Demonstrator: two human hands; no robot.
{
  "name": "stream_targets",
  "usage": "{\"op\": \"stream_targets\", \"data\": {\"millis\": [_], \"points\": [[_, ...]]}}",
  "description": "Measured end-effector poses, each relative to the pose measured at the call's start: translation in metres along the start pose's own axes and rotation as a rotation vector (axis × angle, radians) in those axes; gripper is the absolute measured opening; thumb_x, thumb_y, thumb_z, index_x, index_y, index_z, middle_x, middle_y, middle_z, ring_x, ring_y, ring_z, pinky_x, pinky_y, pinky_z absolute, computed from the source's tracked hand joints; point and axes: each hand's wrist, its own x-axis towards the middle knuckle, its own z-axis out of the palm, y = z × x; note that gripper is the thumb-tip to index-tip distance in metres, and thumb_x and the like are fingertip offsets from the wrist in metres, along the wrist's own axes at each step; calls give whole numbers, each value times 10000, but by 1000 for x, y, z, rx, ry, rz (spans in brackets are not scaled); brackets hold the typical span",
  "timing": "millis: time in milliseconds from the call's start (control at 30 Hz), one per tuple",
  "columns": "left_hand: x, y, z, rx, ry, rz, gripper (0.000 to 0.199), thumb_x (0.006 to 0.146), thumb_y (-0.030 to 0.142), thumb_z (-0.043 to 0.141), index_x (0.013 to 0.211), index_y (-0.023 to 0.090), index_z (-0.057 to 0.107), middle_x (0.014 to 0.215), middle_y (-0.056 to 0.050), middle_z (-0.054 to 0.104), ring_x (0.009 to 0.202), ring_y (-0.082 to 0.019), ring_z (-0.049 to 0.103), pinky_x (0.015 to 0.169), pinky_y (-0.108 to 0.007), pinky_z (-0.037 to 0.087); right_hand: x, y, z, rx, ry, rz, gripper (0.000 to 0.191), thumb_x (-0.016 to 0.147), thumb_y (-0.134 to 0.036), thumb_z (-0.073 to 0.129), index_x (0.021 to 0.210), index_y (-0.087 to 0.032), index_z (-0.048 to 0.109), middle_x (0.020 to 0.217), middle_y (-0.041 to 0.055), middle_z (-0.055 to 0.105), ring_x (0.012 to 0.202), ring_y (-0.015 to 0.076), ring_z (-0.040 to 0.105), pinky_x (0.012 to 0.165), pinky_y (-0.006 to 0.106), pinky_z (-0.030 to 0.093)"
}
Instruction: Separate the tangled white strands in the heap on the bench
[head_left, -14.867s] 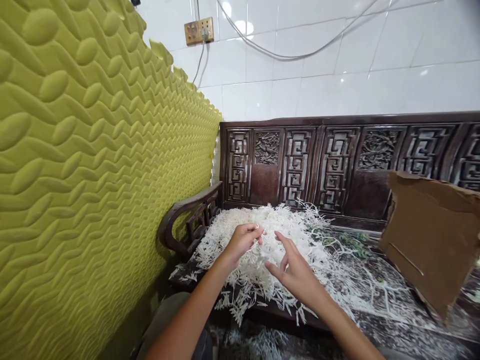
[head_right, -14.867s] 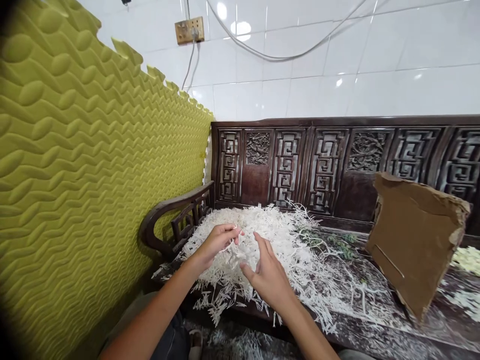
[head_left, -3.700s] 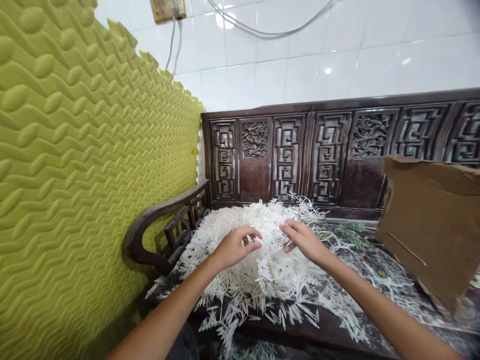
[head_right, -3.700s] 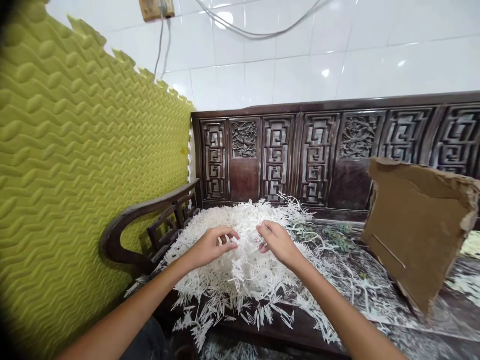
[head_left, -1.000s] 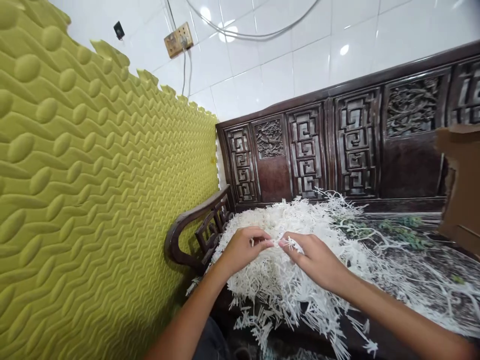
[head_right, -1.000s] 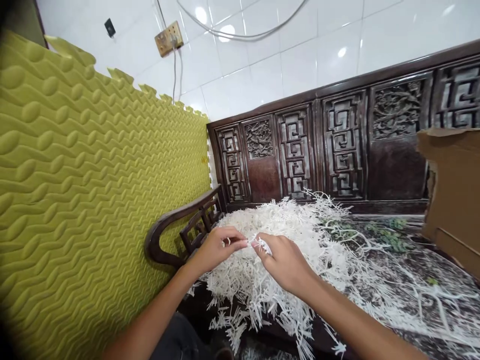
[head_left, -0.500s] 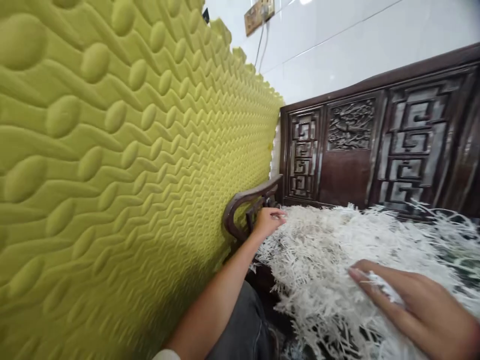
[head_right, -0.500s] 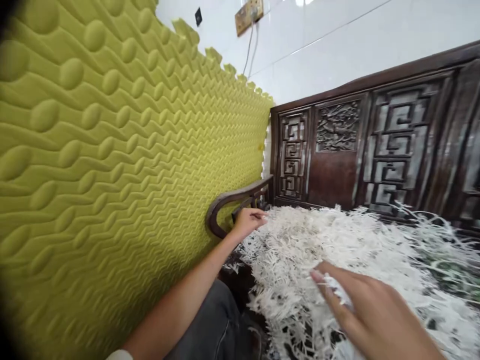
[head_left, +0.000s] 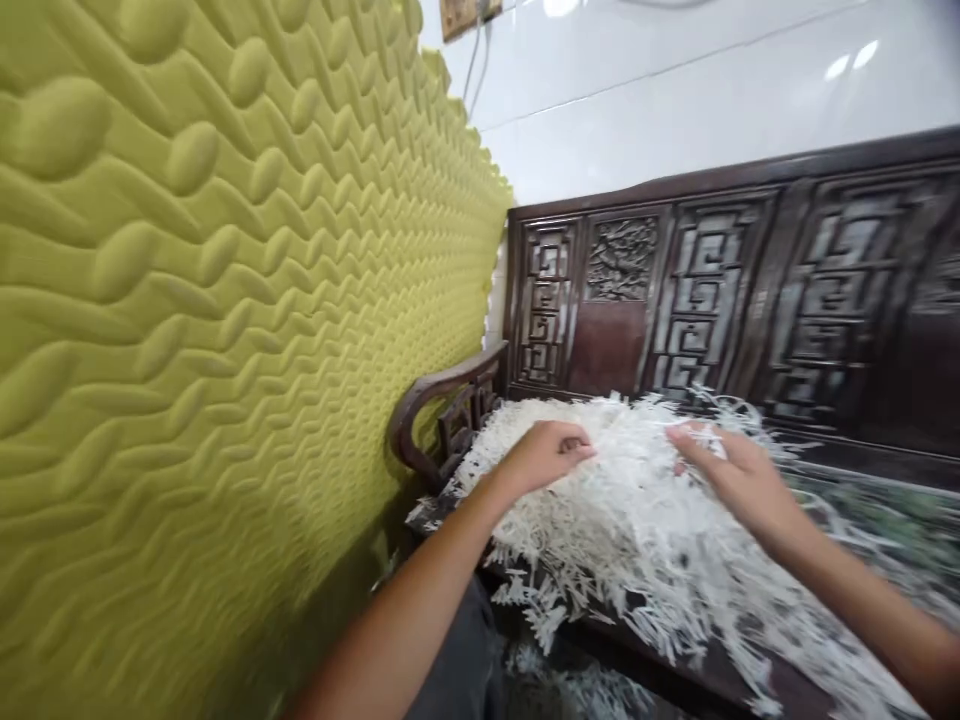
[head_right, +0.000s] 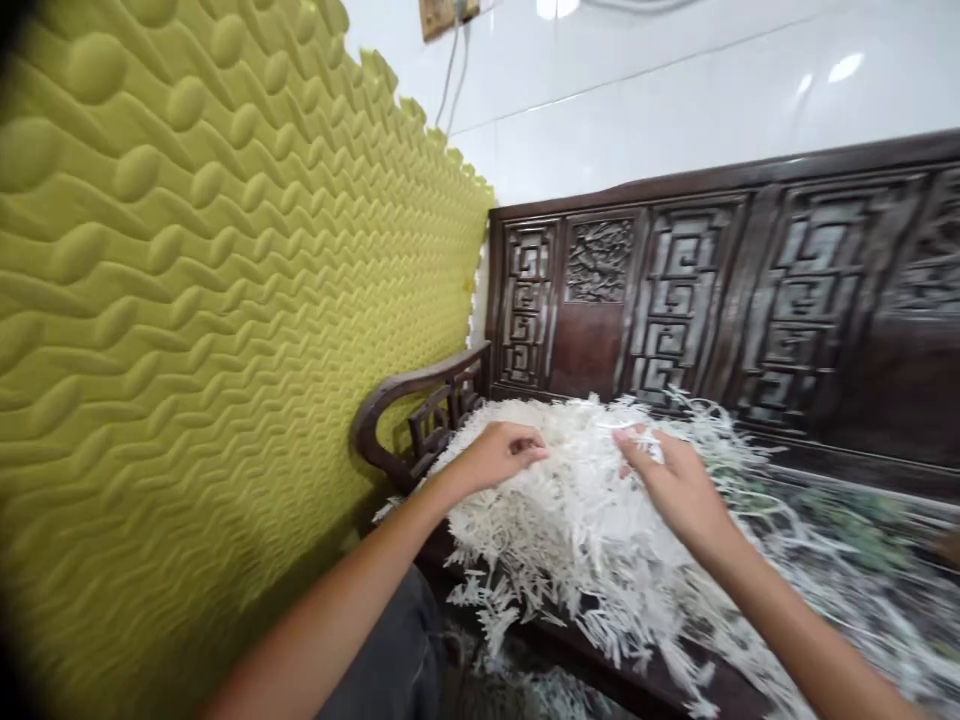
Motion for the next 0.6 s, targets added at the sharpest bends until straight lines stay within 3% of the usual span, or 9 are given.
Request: {"op": "stream_targets", "data": {"millis": [100, 200, 300, 400, 500, 600], "points": [[-4, -2, -6, 25, -13, -67, 533, 732, 586, 642, 1068, 172, 649, 866, -55, 640, 727, -165, 565, 640, -251, 411, -4, -2, -6, 103, -12, -14, 488, 862, -584, 454, 573, -201, 543, 765, 55, 620, 781, 228, 554, 771, 331, 393], [-11, 2, -9, 30, -110, -30, 602, 621, 617, 721, 1036, 186, 655, 903, -54, 631, 716, -165, 548, 625, -249, 399, -10, -8, -10, 139, 15, 26, 479, 868, -558, 476, 566, -193, 542, 784, 53, 614, 778, 216, 542, 758, 318, 389], [-15, 9, -9, 48, -77, 32, 384, 773, 540, 623, 792, 158, 651, 798, -48, 613, 711, -164, 536, 657, -261, 383, -14, -14, -12, 103, 12, 38, 495, 881, -563, 449, 575, -185, 542, 755, 55, 606, 781, 218, 542, 746, 321, 396], [-17, 18, -11, 58, -5, 57, 395, 892, 452, 483, 658, 151, 583, 708, -36, 579, 687, -156, 523, 670, -269, 371, -17, -18, -13, 25, -12, 18, 491, 889, -568, 429, 605, -184, 542, 712, 54, 606, 725, 217, 548, 728, 343, 409], [-20, 26, -14, -37, 17, -13, 399, 919, 451, 430, 728, 153, 614, 681, -22, 591, 634, -140, 529, 642, -257, 385, -24, -24, -11, -60, -100, 17, 402, 875, -550, 485, 818, -182, 635, 842, 74, 655, 818, 252, 589, 784, 391, 437], [-23, 32, -15, -166, -7, -81, 418, 916, 484, 415, 828, 149, 648, 648, -12, 576, 573, -127, 524, 583, -240, 400, -36, -35, -2, -60, -238, -26, 482, 854, -546, 546, 1246, -266, 561, 1276, 88, 560, 1151, 284, 521, 931, 431, 427]]}}
